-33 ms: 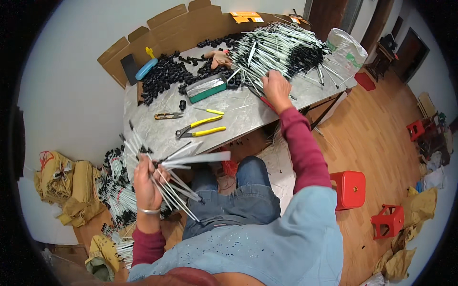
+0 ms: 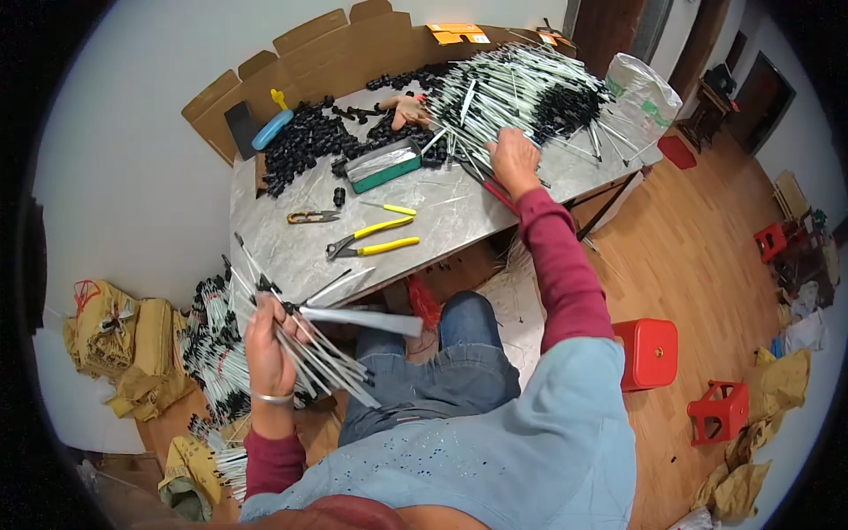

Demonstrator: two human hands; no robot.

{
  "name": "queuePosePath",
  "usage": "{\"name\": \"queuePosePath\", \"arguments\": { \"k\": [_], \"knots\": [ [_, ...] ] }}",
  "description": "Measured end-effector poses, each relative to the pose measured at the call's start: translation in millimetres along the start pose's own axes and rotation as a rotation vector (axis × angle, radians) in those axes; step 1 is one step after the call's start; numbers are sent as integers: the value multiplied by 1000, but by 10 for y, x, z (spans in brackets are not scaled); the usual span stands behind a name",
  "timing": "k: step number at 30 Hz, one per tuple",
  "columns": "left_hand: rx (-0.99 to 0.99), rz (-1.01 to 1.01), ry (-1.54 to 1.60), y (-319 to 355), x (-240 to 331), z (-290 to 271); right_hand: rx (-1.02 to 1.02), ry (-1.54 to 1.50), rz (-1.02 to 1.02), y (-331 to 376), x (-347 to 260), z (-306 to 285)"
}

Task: Assembling wire harnesses by inserting wires into a plastic connector and trimming them.

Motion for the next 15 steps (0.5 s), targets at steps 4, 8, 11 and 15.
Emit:
{"name": "queuePosePath", "arguments": {
  "k": [4,8,11,15],
  "knots": [
    [-100,38,239,237,90,-125,-185,51,49,-395,97,316],
    [-230,104,404,252,190,-127,-106,-277,-2,-176,40,147],
    [-46,-23,289,136,54,-164,-323,-797,105,141,-2,65],
    [18,-101,175,-179,-168,-3,-496,-1444,172,876,-368,65]
  ]
}}
Point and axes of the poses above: each hand's wrist, its own y-axis away from the middle knuckle, its own z-axis out of the palm, x = y × z, the point moved 6 cm from there along -y, towards the middle knuckle, and after that the axes turned 13 degrees about -x, right-handed, at the moved point
